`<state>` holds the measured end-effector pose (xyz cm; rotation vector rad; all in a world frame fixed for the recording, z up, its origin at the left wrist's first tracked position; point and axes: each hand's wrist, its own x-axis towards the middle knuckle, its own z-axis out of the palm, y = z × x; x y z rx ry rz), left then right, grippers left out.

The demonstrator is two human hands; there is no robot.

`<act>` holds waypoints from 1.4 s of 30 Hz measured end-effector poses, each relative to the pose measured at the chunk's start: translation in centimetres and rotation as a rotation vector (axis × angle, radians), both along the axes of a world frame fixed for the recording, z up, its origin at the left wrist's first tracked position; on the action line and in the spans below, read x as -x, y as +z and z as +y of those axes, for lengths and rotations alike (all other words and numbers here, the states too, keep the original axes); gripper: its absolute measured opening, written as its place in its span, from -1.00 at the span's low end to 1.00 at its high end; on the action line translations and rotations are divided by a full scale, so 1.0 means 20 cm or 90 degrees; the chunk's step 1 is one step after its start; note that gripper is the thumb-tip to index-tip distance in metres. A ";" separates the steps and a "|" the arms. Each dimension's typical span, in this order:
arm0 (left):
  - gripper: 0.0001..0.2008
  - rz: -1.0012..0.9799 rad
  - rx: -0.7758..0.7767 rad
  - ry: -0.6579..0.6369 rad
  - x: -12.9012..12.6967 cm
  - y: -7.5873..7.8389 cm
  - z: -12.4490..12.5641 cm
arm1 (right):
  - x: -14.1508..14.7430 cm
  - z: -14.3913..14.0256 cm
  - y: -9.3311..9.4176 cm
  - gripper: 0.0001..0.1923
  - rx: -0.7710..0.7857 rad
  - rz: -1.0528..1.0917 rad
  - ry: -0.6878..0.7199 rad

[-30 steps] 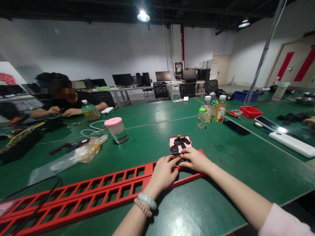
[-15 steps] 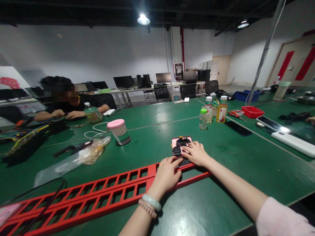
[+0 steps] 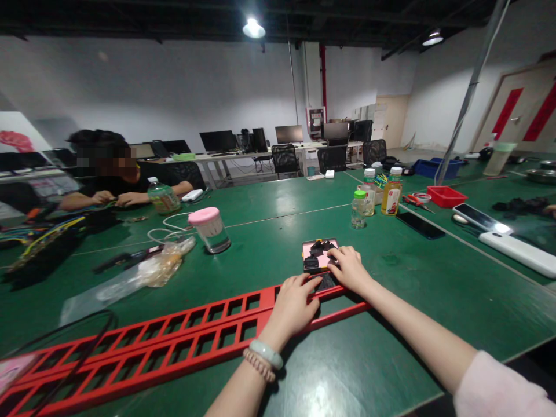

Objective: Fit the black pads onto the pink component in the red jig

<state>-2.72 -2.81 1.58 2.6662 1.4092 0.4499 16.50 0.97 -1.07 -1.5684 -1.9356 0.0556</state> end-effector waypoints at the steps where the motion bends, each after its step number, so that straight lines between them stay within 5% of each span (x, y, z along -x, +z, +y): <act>1: -0.53 -0.001 -0.001 -0.001 0.00 0.00 0.00 | 0.00 0.00 0.00 -0.74 -0.009 0.016 0.003; 12: -0.55 -0.006 0.007 0.004 0.00 0.00 0.00 | -0.03 -0.03 0.02 -0.77 -0.073 0.171 0.101; 35: -0.56 0.001 -0.012 -0.001 0.00 -0.01 0.01 | -0.04 -0.06 0.01 -0.57 -0.105 0.259 0.120; 42: -0.56 0.007 -0.018 -0.010 0.00 -0.02 0.02 | -0.06 -0.09 0.03 -0.69 -0.094 0.250 0.119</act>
